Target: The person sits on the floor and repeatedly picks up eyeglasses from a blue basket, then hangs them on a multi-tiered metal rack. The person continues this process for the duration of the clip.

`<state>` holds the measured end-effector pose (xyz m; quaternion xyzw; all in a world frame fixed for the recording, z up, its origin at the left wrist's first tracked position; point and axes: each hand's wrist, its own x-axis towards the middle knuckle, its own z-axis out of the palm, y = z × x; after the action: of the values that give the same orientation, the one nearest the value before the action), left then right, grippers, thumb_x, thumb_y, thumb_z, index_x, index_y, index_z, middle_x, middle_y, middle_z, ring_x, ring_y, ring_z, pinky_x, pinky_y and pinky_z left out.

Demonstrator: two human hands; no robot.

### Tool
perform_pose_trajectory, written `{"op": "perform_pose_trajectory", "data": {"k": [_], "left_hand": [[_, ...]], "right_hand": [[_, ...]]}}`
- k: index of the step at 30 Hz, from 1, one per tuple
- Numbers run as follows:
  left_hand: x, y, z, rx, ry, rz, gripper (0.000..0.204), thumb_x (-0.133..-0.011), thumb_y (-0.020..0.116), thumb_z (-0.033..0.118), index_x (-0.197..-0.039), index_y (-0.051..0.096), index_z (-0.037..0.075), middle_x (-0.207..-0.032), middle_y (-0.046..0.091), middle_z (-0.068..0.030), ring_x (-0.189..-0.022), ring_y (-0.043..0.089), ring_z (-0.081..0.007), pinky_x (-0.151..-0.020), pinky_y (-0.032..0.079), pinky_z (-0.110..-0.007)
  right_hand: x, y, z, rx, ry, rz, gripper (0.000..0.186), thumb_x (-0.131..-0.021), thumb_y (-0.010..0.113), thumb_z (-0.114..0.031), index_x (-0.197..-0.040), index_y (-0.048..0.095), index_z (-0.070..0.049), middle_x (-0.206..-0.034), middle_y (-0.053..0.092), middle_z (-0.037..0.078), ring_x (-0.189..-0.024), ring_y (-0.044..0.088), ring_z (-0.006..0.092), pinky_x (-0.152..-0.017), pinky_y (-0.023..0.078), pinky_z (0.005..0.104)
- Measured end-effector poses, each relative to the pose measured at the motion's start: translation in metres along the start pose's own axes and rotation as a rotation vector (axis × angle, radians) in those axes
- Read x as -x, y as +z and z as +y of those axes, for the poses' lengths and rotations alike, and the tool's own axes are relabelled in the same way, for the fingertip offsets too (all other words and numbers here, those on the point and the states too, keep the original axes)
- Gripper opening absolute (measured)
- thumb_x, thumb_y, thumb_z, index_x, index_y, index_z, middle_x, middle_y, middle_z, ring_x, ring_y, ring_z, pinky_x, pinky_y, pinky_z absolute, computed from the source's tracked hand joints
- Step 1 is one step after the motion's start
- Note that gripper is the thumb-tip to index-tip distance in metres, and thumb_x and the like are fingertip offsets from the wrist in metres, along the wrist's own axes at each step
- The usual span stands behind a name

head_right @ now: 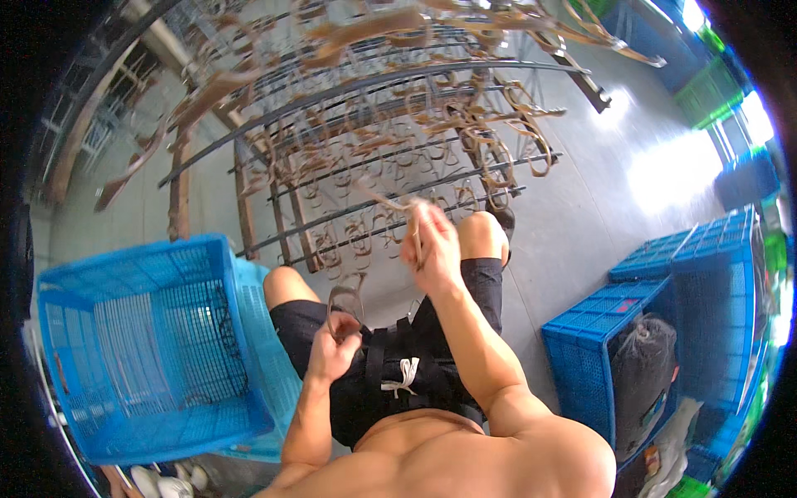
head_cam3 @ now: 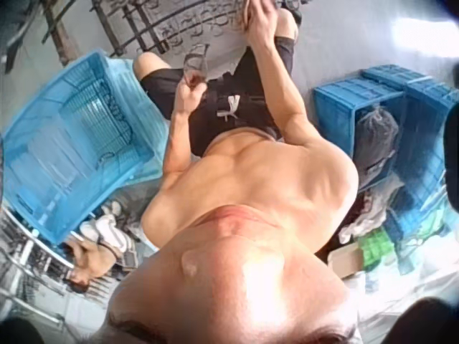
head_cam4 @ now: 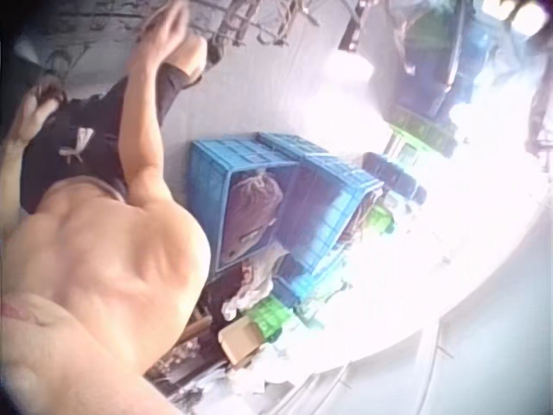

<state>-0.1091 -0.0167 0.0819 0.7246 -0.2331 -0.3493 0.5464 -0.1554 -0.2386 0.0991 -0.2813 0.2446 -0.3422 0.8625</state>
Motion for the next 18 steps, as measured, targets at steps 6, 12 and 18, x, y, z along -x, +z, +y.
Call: {"op": "perform_pose_trajectory", "data": {"k": [6, 12, 18], "left_hand": [[0.001, 0.025, -0.002, 0.515, -0.048, -0.216, 0.041, -0.073, 0.051, -0.005, -0.112, 0.042, 0.003, -0.083, 0.057, -0.0083, -0.076, 0.057, -0.0177, -0.08, 0.048, -0.032], [-0.009, 0.023, 0.004, 0.861, -0.255, -0.365, 0.029, -0.081, 0.05, -0.001, -0.11, 0.051, 0.0, -0.1, 0.063, -0.015, -0.097, 0.061, -0.0277, -0.088, 0.048, -0.041], [-0.011, 0.033, -0.005, 0.921, -0.337, -0.349, 0.017, -0.082, 0.052, -0.003, -0.095, 0.062, 0.0, -0.11, 0.058, -0.0132, -0.112, 0.052, -0.0289, -0.099, 0.04, -0.046]], "right_hand": [[-0.081, -0.031, -0.027, 0.419, -0.508, 0.382, 0.017, -0.093, 0.052, -0.02, -0.094, 0.057, -0.004, -0.056, 0.045, -0.002, -0.042, 0.041, 0.0059, -0.038, 0.034, 0.0211], [-0.114, -0.044, -0.029, 0.615, -0.48, 0.524, 0.019, -0.094, 0.048, -0.017, -0.098, 0.058, -0.002, -0.055, 0.045, -0.002, -0.044, 0.041, 0.0054, -0.04, 0.032, 0.0208], [-0.106, -0.045, -0.038, 0.301, -0.309, 0.323, 0.019, -0.093, 0.047, -0.015, -0.097, 0.057, 0.0, -0.054, 0.045, -0.002, -0.04, 0.041, 0.0067, -0.036, 0.032, 0.0219]]}}
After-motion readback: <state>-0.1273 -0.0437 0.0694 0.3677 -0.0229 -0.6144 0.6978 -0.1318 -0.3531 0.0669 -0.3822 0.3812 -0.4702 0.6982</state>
